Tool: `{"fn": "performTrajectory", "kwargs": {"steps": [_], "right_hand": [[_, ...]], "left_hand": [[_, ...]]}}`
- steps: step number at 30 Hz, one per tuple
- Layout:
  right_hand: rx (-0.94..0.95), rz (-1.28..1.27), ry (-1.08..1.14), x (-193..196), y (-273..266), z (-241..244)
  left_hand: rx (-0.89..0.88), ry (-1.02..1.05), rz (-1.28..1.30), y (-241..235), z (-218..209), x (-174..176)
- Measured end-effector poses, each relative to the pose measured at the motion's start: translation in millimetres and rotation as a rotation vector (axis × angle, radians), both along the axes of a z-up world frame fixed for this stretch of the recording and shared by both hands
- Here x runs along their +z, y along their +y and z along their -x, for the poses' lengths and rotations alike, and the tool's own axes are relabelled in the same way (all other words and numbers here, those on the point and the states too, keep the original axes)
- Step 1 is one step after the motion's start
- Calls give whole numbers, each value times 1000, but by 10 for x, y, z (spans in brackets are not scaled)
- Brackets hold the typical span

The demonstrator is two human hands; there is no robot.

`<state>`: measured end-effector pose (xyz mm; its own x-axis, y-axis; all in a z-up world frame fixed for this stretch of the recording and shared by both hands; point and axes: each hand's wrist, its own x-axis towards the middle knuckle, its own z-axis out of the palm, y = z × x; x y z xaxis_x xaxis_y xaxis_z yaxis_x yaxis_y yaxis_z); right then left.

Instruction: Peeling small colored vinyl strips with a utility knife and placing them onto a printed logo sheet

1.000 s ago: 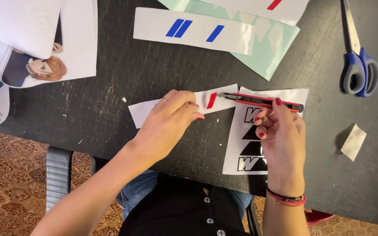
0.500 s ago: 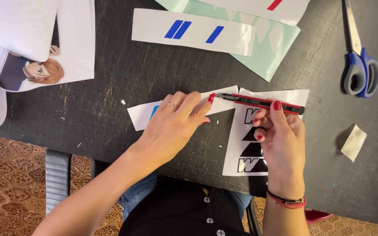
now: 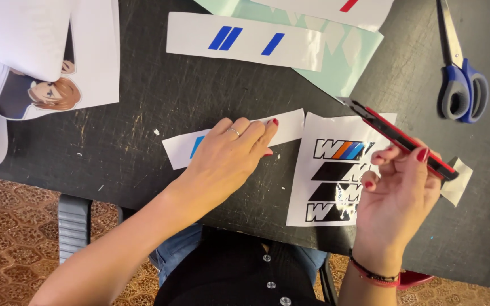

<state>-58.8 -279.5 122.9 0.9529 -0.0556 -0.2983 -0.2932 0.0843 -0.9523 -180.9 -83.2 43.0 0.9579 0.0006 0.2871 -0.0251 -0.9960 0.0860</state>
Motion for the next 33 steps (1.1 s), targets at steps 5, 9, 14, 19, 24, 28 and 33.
{"fn": "performTrajectory", "kwargs": {"steps": [5,9,14,19,24,28,33], "right_hand": [[-22,-1,-13,30,-155,185],[8,111,-205,-146,-326,362],[53,87,-263,-282,-323,555],[245,20,-302,-343,-283,728],[247,253,-584,-358,-139,833],[482,397,-591,-436,-254,793],[615,485,-802,-679,-241,855]], "left_hand": [[-47,-53,314,60,71,44],[-33,-39,510,27,138,108],[166,-27,395,-349,134,99],[173,-74,610,-267,162,291],[-8,-187,226,102,66,332],[-97,-115,121,158,59,157],[-258,-40,183,395,68,188]]}}
